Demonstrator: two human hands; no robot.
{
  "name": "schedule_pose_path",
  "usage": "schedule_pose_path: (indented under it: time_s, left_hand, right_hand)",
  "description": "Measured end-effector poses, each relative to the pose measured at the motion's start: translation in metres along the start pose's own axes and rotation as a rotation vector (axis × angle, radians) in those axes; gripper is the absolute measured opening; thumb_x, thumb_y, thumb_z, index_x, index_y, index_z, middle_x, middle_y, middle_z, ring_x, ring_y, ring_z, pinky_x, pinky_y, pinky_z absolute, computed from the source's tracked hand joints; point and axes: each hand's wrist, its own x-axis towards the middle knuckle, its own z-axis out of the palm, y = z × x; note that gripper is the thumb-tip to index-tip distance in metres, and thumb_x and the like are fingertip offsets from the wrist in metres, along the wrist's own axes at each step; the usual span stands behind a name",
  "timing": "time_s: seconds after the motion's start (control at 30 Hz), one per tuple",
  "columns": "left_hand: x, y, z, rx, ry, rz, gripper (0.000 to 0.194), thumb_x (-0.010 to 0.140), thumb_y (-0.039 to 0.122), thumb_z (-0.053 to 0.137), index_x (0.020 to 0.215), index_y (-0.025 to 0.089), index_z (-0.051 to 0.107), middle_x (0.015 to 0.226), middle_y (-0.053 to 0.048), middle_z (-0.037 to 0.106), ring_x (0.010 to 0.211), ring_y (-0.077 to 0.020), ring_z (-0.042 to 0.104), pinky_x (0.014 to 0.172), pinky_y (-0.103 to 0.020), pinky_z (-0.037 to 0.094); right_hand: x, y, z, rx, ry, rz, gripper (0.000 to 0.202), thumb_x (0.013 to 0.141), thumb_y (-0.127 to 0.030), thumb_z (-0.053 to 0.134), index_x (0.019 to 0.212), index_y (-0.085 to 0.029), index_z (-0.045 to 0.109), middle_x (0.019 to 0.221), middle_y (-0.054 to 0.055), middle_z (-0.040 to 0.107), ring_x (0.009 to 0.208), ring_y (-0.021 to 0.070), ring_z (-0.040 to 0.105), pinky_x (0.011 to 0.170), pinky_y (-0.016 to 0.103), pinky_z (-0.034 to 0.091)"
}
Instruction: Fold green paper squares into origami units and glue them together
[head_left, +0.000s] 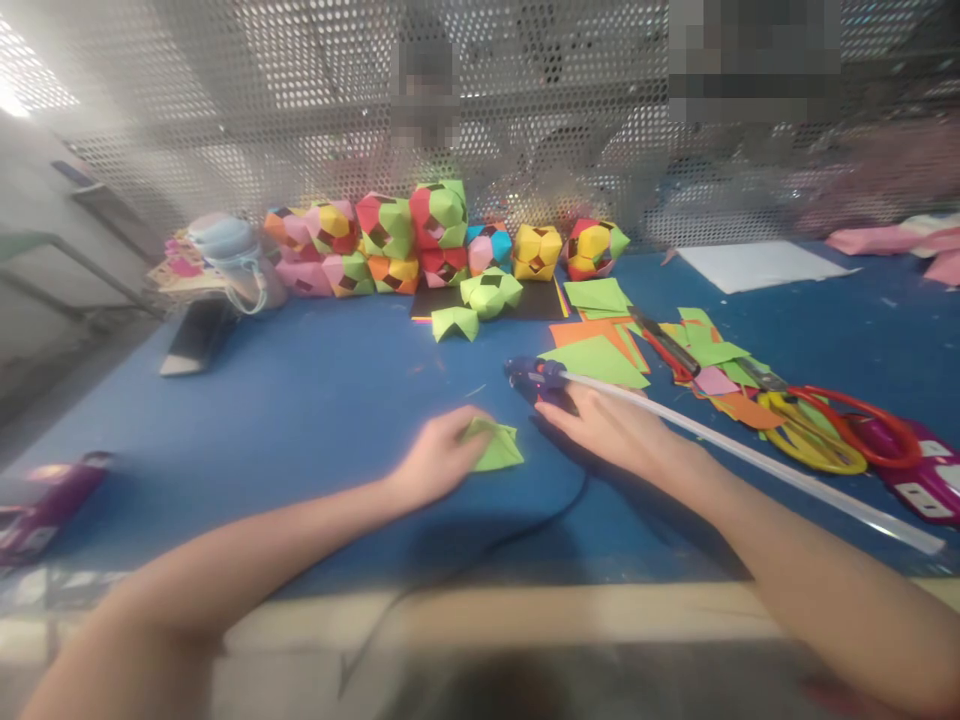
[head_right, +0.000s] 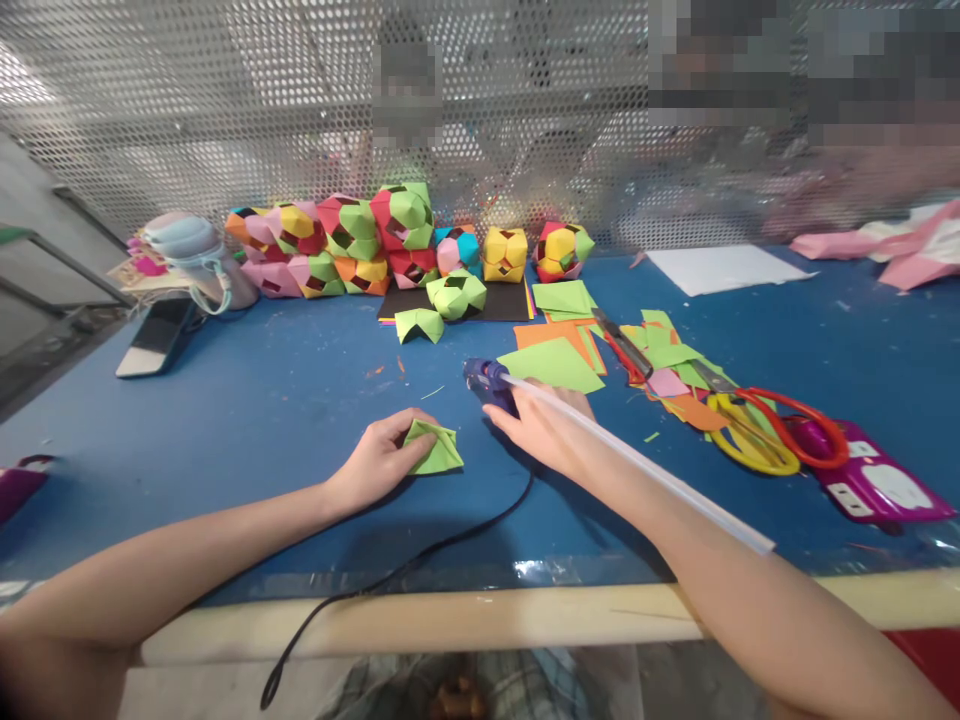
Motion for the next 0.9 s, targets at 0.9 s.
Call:
schedule_pose_path:
  time_s: [0.9]
  left_hand:
    - [0.019,-0.025,-0.008,-0.133,0.249,-0.136,0.018,0.072,0.020,0.050,0.082,0.014,0.064,0.081,-0.003,0.066,0.073,-0.0149,0.058,0.062,-0.023,0.044]
  right_hand:
    - [-0.020,-0.009,0.009,0.568,0.207,-0.363,0.016,0.081,-0.036,0.051,0.077,-0.020,0.054,0.061,-0.001,0.059,0.047,0.0101,0.050,0.048,0.020,0.036]
